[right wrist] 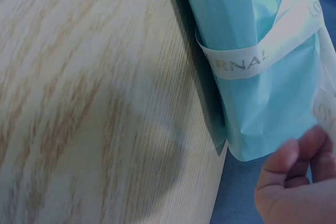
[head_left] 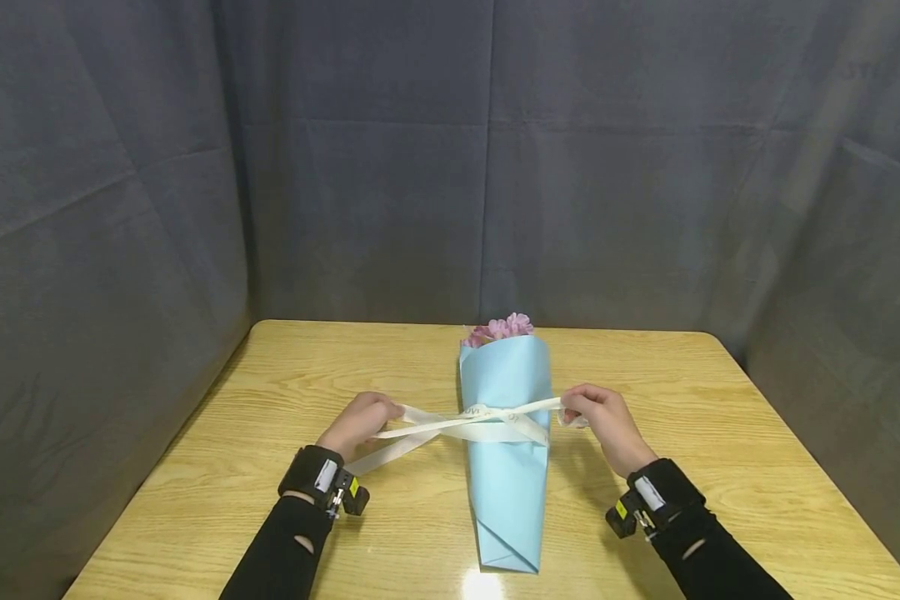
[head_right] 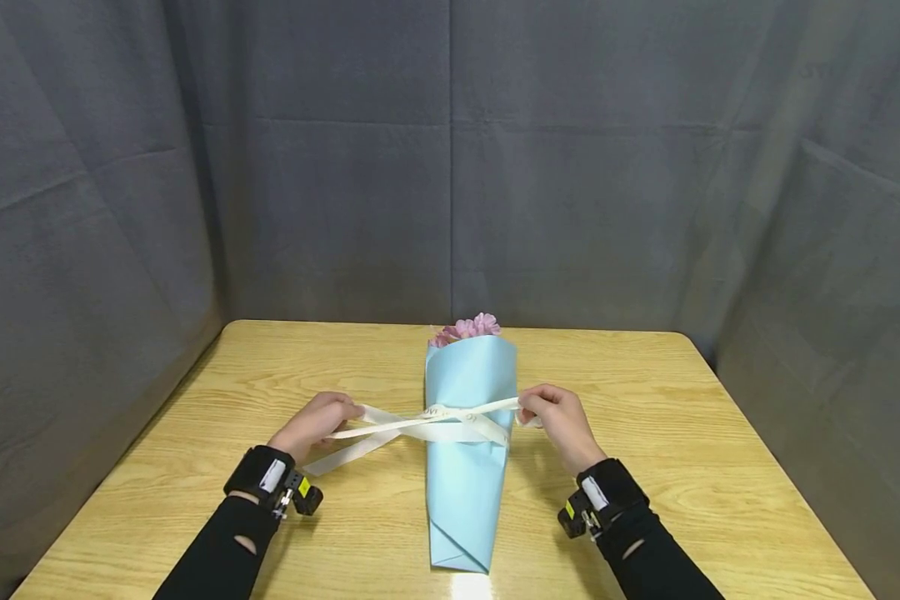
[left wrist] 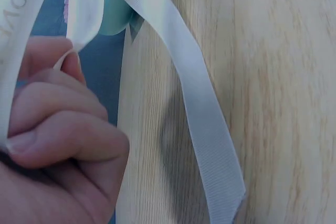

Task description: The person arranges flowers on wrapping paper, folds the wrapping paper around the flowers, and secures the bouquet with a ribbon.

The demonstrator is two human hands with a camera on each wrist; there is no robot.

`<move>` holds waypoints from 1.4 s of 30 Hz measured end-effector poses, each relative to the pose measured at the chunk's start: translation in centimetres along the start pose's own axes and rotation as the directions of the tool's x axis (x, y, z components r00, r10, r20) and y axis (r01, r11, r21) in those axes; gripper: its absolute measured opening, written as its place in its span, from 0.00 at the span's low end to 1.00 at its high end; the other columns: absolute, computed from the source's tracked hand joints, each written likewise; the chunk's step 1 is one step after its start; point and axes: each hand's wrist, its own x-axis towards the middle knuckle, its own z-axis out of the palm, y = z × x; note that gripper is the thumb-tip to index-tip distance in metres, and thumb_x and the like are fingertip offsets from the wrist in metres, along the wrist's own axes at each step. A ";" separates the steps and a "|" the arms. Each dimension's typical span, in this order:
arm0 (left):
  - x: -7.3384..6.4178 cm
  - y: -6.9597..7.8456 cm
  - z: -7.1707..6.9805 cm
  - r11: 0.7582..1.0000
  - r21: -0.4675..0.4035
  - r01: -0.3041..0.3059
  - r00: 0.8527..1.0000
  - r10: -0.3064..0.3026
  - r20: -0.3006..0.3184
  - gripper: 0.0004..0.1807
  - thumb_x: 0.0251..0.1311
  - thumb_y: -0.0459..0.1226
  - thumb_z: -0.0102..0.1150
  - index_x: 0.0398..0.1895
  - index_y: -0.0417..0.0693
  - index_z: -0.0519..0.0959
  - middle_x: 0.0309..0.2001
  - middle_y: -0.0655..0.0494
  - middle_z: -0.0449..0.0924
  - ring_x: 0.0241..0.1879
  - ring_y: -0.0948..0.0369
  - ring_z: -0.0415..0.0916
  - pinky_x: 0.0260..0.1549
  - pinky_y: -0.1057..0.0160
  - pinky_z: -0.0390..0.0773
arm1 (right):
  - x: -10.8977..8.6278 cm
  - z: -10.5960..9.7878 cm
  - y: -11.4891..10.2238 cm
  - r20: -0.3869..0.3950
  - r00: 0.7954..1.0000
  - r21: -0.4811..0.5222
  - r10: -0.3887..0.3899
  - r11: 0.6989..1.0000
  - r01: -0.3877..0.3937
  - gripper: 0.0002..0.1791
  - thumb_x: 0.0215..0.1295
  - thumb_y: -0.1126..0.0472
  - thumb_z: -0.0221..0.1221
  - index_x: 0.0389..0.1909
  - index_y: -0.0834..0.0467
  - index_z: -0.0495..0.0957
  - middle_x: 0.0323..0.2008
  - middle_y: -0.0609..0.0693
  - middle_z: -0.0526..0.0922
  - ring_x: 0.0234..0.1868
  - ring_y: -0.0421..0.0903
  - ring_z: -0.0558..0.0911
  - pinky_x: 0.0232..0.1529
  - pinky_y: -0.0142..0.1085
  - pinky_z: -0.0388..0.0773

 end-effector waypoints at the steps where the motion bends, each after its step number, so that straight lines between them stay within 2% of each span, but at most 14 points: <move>1: 0.0 0.0 -0.1 1.000 -0.006 0.009 1.000 -0.009 -0.020 0.14 0.69 0.41 0.56 0.44 0.38 0.81 0.36 0.52 0.74 0.33 0.56 0.70 0.33 0.60 0.71 | 0.0 -0.1 0.1 -0.004 1.000 0.003 -0.008 1.000 0.008 0.17 0.73 0.57 0.60 0.48 0.68 0.80 0.34 0.50 0.80 0.41 0.49 0.77 0.52 0.44 0.69; 4: 0.0 -0.1 -0.2 0.999 -0.015 0.030 0.996 -0.031 -0.081 0.16 0.70 0.42 0.54 0.48 0.37 0.79 0.49 0.46 0.75 0.47 0.50 0.72 0.47 0.51 0.72 | -0.2 -0.4 0.2 -0.031 0.999 0.095 -0.039 0.995 0.042 0.16 0.70 0.58 0.64 0.49 0.68 0.80 0.36 0.49 0.79 0.40 0.46 0.76 0.52 0.40 0.74; 8: 0.5 -0.5 -0.4 0.998 -0.016 0.056 0.989 -0.058 -0.138 0.15 0.71 0.42 0.53 0.44 0.35 0.77 0.40 0.45 0.73 0.40 0.51 0.70 0.41 0.53 0.70 | -0.2 -0.5 0.2 -0.031 0.994 0.357 -0.103 0.928 0.107 0.11 0.68 0.67 0.65 0.49 0.64 0.79 0.33 0.49 0.79 0.35 0.42 0.79 0.47 0.34 0.82; 11: 0.7 -0.8 -0.6 0.999 0.011 0.049 0.983 -0.047 -0.176 0.14 0.72 0.41 0.52 0.40 0.36 0.75 0.32 0.50 0.68 0.33 0.54 0.67 0.34 0.57 0.67 | -0.1 -0.6 0.2 -0.001 0.989 0.403 -0.146 0.905 0.134 0.11 0.67 0.68 0.65 0.49 0.63 0.79 0.28 0.48 0.78 0.28 0.41 0.78 0.39 0.33 0.84; 14: 0.8 -1.0 -1.1 0.998 0.044 0.041 0.976 -0.031 -0.215 0.14 0.73 0.41 0.50 0.37 0.37 0.74 0.29 0.52 0.66 0.29 0.56 0.65 0.29 0.59 0.65 | 0.1 -0.7 0.3 0.008 0.986 0.235 -0.167 0.959 0.160 0.13 0.67 0.64 0.67 0.49 0.64 0.80 0.25 0.46 0.75 0.22 0.39 0.72 0.27 0.29 0.76; 17: 0.9 -1.3 -1.7 0.997 0.061 0.050 0.968 -0.034 -0.251 0.14 0.73 0.41 0.50 0.33 0.38 0.72 0.27 0.53 0.64 0.27 0.57 0.63 0.27 0.60 0.65 | 0.1 -1.2 0.3 0.061 0.982 -0.090 -0.182 0.978 0.187 0.16 0.65 0.60 0.69 0.48 0.65 0.82 0.26 0.46 0.76 0.23 0.41 0.71 0.25 0.31 0.68; 19: 0.8 -1.5 -2.2 0.996 0.068 0.060 0.960 -0.039 -0.278 0.15 0.74 0.41 0.50 0.31 0.40 0.71 0.26 0.54 0.63 0.26 0.57 0.63 0.27 0.60 0.64 | 0.0 -1.5 0.2 0.129 0.976 -0.308 -0.175 0.929 0.207 0.17 0.63 0.59 0.71 0.48 0.64 0.83 0.29 0.48 0.78 0.27 0.43 0.72 0.27 0.33 0.69; 23: 0.7 -1.7 -3.1 0.995 0.074 0.073 0.946 -0.046 -0.320 0.15 0.74 0.42 0.50 0.31 0.40 0.70 0.28 0.52 0.65 0.28 0.55 0.64 0.28 0.59 0.64 | -0.3 -2.1 -0.4 0.241 0.953 -0.597 -0.184 0.746 0.295 0.13 0.60 0.63 0.71 0.45 0.62 0.84 0.34 0.50 0.79 0.32 0.47 0.74 0.32 0.39 0.73; 26: 0.5 -1.9 -3.5 0.994 0.075 0.075 0.944 -0.046 -0.327 0.15 0.74 0.42 0.49 0.34 0.38 0.71 0.30 0.51 0.66 0.30 0.54 0.65 0.29 0.59 0.64 | -0.4 -2.6 -0.4 0.219 0.951 -0.610 -0.220 0.730 0.309 0.10 0.64 0.66 0.67 0.45 0.62 0.85 0.35 0.51 0.79 0.32 0.47 0.74 0.31 0.39 0.72; 31: 0.5 -2.6 -3.9 0.991 0.093 0.094 0.940 -0.057 -0.336 0.17 0.75 0.42 0.47 0.28 0.40 0.67 0.25 0.53 0.62 0.24 0.56 0.61 0.26 0.60 0.62 | -0.5 -4.4 0.6 0.186 0.969 -0.325 -0.161 0.921 0.215 0.13 0.68 0.62 0.66 0.50 0.63 0.83 0.35 0.54 0.77 0.30 0.47 0.72 0.29 0.37 0.70; 35: 0.7 -3.3 -4.3 0.990 0.104 0.096 0.934 -0.053 -0.354 0.18 0.75 0.41 0.46 0.25 0.42 0.65 0.21 0.55 0.60 0.20 0.58 0.58 0.24 0.60 0.61 | -0.7 -5.9 1.6 0.253 0.958 0.030 -0.131 0.991 0.128 0.12 0.70 0.65 0.63 0.50 0.66 0.80 0.37 0.51 0.76 0.36 0.43 0.76 0.41 0.34 0.75; 37: 0.6 -3.4 -4.4 0.989 0.114 0.097 0.935 -0.051 -0.351 0.18 0.75 0.41 0.46 0.25 0.42 0.65 0.21 0.55 0.60 0.20 0.58 0.58 0.24 0.60 0.61 | -0.7 -6.2 2.1 0.274 0.945 0.294 -0.176 0.951 0.092 0.10 0.72 0.71 0.56 0.51 0.66 0.81 0.40 0.50 0.76 0.43 0.42 0.78 0.54 0.34 0.77; 40: 0.5 -3.4 -4.3 0.986 0.131 0.106 0.935 -0.054 -0.351 0.17 0.75 0.40 0.45 0.28 0.39 0.67 0.24 0.52 0.63 0.23 0.56 0.61 0.25 0.59 0.62 | -0.5 -6.3 2.7 0.269 0.925 0.631 -0.268 0.775 0.041 0.20 0.73 0.79 0.44 0.52 0.64 0.82 0.45 0.50 0.76 0.51 0.45 0.81 0.66 0.40 0.71; 42: 0.3 -3.3 -4.3 0.983 0.142 0.113 0.932 -0.055 -0.358 0.15 0.75 0.40 0.45 0.32 0.37 0.69 0.29 0.48 0.68 0.27 0.54 0.65 0.27 0.59 0.63 | -0.4 -6.3 3.0 0.239 0.923 0.744 -0.303 0.668 0.026 0.24 0.73 0.80 0.41 0.51 0.61 0.84 0.46 0.50 0.76 0.51 0.46 0.82 0.67 0.41 0.70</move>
